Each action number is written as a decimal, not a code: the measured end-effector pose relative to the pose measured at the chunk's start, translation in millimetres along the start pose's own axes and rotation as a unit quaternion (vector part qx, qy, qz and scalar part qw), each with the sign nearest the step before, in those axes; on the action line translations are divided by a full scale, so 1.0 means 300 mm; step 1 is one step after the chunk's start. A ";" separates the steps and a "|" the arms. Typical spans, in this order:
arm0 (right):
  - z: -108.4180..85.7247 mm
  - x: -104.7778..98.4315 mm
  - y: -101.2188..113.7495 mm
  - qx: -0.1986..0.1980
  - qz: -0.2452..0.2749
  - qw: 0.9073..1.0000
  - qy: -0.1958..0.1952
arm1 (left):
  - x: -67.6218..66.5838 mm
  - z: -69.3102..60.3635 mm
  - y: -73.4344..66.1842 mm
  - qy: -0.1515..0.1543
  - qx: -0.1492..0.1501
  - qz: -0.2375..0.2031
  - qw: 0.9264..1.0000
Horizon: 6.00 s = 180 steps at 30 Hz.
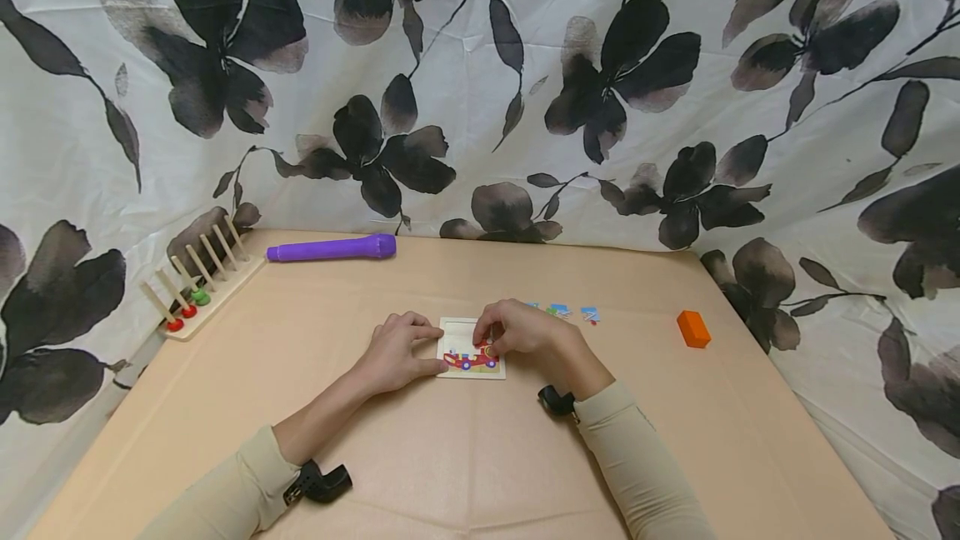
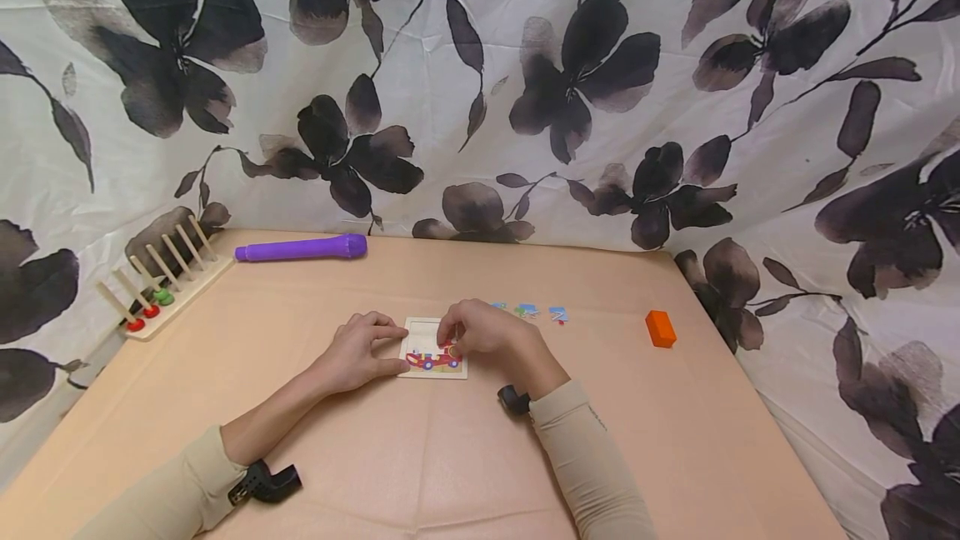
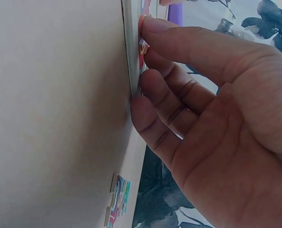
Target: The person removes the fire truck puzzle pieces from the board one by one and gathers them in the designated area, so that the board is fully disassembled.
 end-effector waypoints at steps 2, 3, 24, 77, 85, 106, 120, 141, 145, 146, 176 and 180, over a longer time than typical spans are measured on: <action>-0.001 0.000 0.001 -0.001 -0.003 1.000 0.001 | -0.001 0.000 0.000 -0.001 0.001 0.000 1.000; -0.001 0.000 0.001 -0.001 -0.004 1.000 0.001 | -0.002 0.000 0.000 -0.002 0.001 0.000 1.000; -0.002 -0.001 0.015 -0.012 -0.011 1.000 0.005 | -0.005 0.004 -0.001 0.000 0.001 -0.001 1.000; -0.107 -0.173 0.036 -0.005 0.012 0.997 -0.070 | 0.001 0.000 0.002 -0.001 -0.002 0.001 1.000; -0.147 -0.231 0.013 -0.007 0.026 0.995 -0.096 | 0.003 0.000 0.004 0.000 -0.004 -0.001 1.000; -0.237 -0.326 -0.041 -0.005 0.057 0.989 -0.135 | 0.005 0.000 0.006 0.002 0.000 0.003 1.000; -0.301 -0.383 -0.110 0.018 0.045 0.986 -0.157 | 0.006 -0.003 0.003 0.006 -0.008 -0.005 1.000; -0.391 -0.437 -0.211 0.083 0.060 0.978 -0.180 | 0.002 0.000 0.006 0.004 -0.004 0.002 1.000; -0.402 -0.439 -0.224 0.092 0.058 0.978 -0.180 | 0.005 0.002 0.009 0.004 -0.004 0.003 1.000; -0.405 -0.441 -0.229 0.094 0.059 0.977 -0.180 | 0.007 0.002 0.010 0.004 -0.005 0.003 1.000; -0.435 -0.388 -0.380 0.173 0.065 0.974 -0.130 | 0.003 -0.002 0.005 0.004 -0.003 -0.004 1.000; -0.434 -0.383 -0.382 0.170 0.067 0.975 -0.124 | 0.003 0.000 0.004 0.003 0.000 -0.001 1.000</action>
Point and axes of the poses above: each hand's wrist, its own z-axis towards the middle knuckle, its own x-axis out of the palm, y = z × x, the point moved 10 cm from there along z, towards the middle knuckle, and after that the axes turned 8 degrees about z, right-handed, at the moved point
